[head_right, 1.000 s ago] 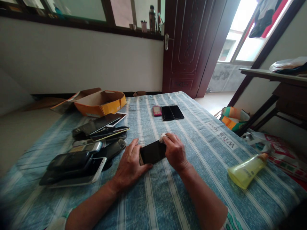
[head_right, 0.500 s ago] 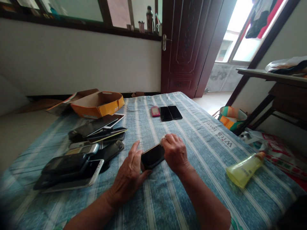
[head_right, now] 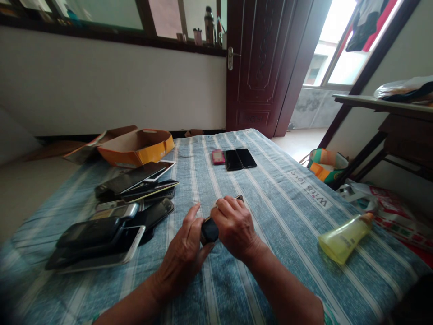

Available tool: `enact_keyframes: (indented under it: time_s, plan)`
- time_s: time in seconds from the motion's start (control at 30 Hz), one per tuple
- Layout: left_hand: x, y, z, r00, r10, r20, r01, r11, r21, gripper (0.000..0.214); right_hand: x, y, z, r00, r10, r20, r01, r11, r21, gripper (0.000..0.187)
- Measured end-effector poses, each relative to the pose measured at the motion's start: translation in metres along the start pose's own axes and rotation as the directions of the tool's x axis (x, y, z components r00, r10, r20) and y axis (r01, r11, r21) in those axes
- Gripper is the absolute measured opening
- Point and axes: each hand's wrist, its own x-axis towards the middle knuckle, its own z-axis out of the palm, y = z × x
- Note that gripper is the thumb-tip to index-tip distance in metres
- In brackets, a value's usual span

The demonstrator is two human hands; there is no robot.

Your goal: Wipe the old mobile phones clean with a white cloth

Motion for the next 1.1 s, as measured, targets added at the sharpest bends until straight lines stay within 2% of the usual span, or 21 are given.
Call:
enact_keyframes:
  time_s: [0.2,0.4,0.5,0.63,0.73,0.8,0.87,0.93,0.97,1.0,1.03,1.1]
  plan:
    - [0.0,0.0,0.003,0.999,0.026,-0.029,-0.025,1.0,0.001,0.043,0.0,0.02,-0.004,0.991,0.127,-0.031,-0.129,0.989,-0.067,0.028]
    - [0.006,0.006,-0.009,0.994,0.103,-0.045,-0.102,0.994,0.024,0.038,0.0,-0.008,-0.004,1.0,-0.013,-0.016,0.014,0.999,0.05,0.033]
    - [0.008,0.007,-0.014,0.993,0.106,-0.05,-0.105,0.994,0.026,0.037,0.0,-0.014,-0.004,0.999,-0.034,0.006,0.033,0.997,0.067,0.034]
    - [0.009,0.007,-0.014,0.992,0.114,-0.06,-0.112,0.993,0.031,0.032,0.0,0.003,-0.005,0.999,0.047,-0.001,-0.047,0.998,0.033,0.032]
    - [0.009,0.005,-0.012,0.991,0.123,-0.048,-0.122,0.992,0.023,0.028,-0.001,0.026,-0.004,0.979,0.197,-0.048,-0.195,0.98,0.051,0.03]
    - [0.009,0.004,-0.012,0.991,0.126,-0.045,-0.126,0.992,0.006,0.027,-0.002,0.041,-0.003,0.935,0.345,-0.078,-0.332,0.932,0.143,0.03]
    - [0.009,0.004,-0.012,0.992,0.123,-0.038,-0.124,0.992,-0.013,0.026,-0.003,0.054,-0.002,0.843,0.535,-0.058,-0.504,0.823,0.264,0.027]
    - [0.01,0.003,-0.014,0.993,0.118,-0.018,-0.119,0.993,-0.024,0.026,-0.005,0.064,0.001,0.692,0.718,0.078,-0.668,0.595,0.447,0.026]
    - [0.01,0.003,-0.015,0.994,0.112,-0.011,-0.112,0.993,-0.027,0.026,-0.006,0.068,0.002,0.619,0.766,0.176,-0.716,0.458,0.526,0.027]
    - [0.011,0.004,-0.015,0.995,0.101,-0.003,-0.101,0.994,-0.034,0.026,-0.006,0.071,0.004,0.566,0.779,0.27,-0.739,0.335,0.585,0.027]
    - [0.011,0.004,-0.016,0.996,0.087,0.002,-0.087,0.995,-0.047,0.025,-0.007,0.073,0.005,0.538,0.769,0.345,-0.745,0.242,0.621,0.027]
    - [0.013,0.004,-0.017,0.999,0.048,0.006,-0.047,0.995,-0.092,0.023,-0.008,0.075,0.007,0.53,0.737,0.421,-0.744,0.165,0.647,0.025]
